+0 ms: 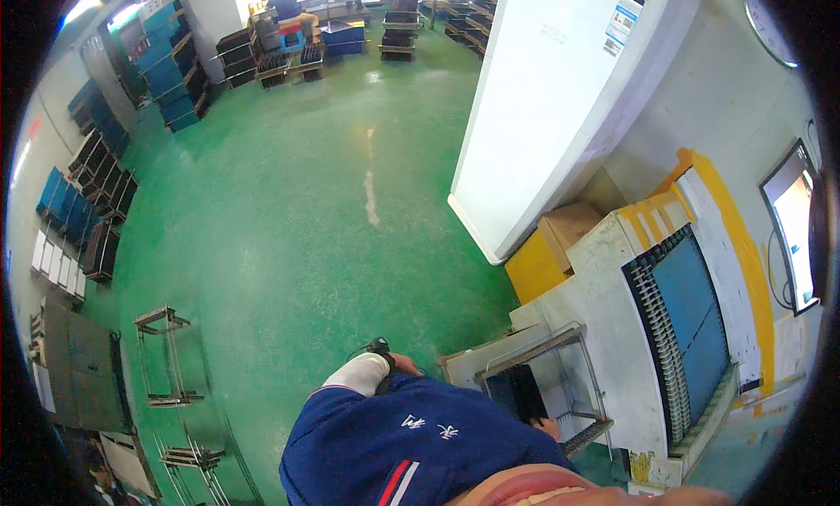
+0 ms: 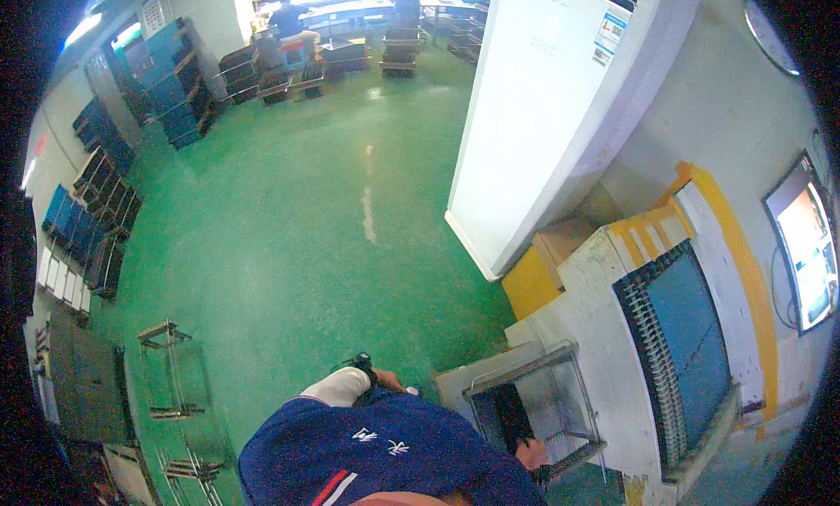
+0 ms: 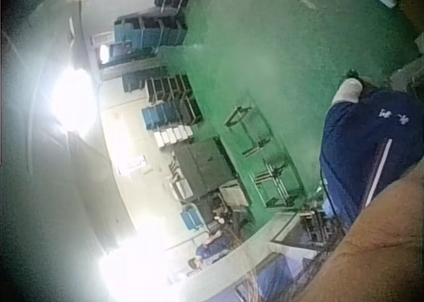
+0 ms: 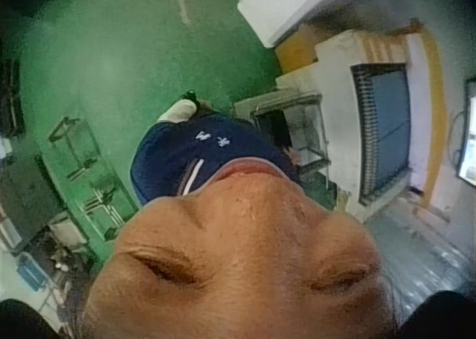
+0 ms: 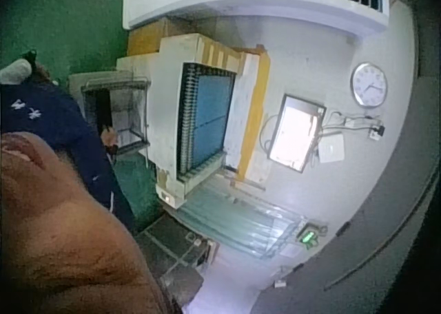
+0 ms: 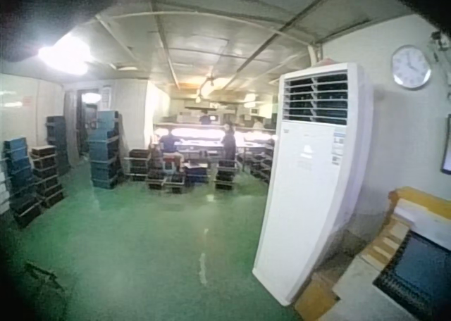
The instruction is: The recorder loads blue panels into a processing machine and then transports them to an inspection area.
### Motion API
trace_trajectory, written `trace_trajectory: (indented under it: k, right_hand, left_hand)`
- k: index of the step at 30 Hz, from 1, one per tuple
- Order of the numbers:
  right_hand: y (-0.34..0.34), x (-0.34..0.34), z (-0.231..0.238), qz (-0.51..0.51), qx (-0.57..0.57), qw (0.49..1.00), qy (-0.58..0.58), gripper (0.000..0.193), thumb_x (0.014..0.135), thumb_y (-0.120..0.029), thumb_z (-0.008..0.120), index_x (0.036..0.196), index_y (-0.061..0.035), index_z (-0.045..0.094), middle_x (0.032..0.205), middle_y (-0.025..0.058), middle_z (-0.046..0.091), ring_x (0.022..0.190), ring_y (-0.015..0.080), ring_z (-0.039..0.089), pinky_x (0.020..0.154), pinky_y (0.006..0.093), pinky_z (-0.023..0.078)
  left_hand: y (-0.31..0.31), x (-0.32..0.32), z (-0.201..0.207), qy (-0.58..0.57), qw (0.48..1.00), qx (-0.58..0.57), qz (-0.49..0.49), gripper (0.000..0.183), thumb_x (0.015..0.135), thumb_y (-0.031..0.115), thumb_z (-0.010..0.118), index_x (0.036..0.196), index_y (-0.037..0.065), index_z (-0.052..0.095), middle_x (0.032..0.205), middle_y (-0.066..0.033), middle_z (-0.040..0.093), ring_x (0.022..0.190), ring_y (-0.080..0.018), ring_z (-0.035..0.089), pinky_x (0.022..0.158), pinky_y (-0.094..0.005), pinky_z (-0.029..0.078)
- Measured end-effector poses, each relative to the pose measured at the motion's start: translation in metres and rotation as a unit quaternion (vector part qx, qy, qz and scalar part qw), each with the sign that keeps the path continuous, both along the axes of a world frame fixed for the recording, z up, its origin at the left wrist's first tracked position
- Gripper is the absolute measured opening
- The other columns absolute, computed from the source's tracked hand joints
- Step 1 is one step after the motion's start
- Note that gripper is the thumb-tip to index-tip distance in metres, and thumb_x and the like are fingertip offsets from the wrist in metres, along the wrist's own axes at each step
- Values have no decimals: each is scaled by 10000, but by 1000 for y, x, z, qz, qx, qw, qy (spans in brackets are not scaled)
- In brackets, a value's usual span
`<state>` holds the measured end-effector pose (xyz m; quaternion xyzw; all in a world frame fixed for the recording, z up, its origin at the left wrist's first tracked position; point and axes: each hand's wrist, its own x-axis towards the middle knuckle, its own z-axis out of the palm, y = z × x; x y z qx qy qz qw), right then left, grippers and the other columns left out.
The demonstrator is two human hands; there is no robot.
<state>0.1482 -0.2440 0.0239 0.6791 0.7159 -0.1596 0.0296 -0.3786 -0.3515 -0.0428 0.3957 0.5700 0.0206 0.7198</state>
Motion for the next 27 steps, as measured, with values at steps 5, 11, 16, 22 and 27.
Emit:
trace_trajectory:
  k: [5, 11, 16, 22, 27]
  right_hand:
    - [-2, 7, -32, -2, 68, 995, -68, 261, 627, -306, 715, 851, -172, 731, 987, 87, 642, 884, 316, 598, 802, 487, 458]
    - [-4, 11, -66, -65, 136, 986, -68, 230, 603, -322, 725, 780, -176, 715, 961, 83, 643, 874, 311, 585, 743, 482, 472]
    - [14, 55, -69, 289, 130, 948, 3, 225, 668, -326, 722, 820, -160, 731, 965, 109, 643, 914, 336, 583, 755, 475, 470]
    - [-6, -8, 15, 22, 27, 998, -53, 204, 754, -323, 664, 842, -154, 739, 979, 116, 656, 933, 326, 589, 769, 480, 475]
    - [-7, -23, 48, 118, -18, 993, -13, 210, 765, -299, 632, 868, -163, 754, 1052, 115, 673, 961, 304, 600, 781, 485, 488]
  left_hand:
    - [4, -3, 8, -67, 997, -12, 23, 495, 836, 466, 698, 1110, 54, 696, 1035, -44, 699, 892, -176, 640, 832, -372, 509]
    - [0, 3, 19, -153, 985, -49, 66, 462, 826, 386, 726, 1144, 55, 676, 1036, -42, 699, 858, -178, 651, 809, -360, 531]
    - [-12, 8, 8, -90, 988, -33, 123, 437, 813, 376, 720, 1106, 53, 690, 1040, -62, 701, 882, -189, 651, 808, -368, 525]
    - [-12, 1, -2, 140, 985, 103, 10, 600, 714, 572, 707, 1032, 64, 720, 1007, -111, 703, 932, -242, 643, 811, -401, 499]
    - [-28, -8, -34, 135, 984, 112, 13, 601, 718, 571, 673, 1016, 52, 721, 994, -151, 700, 936, -293, 651, 810, -425, 498]
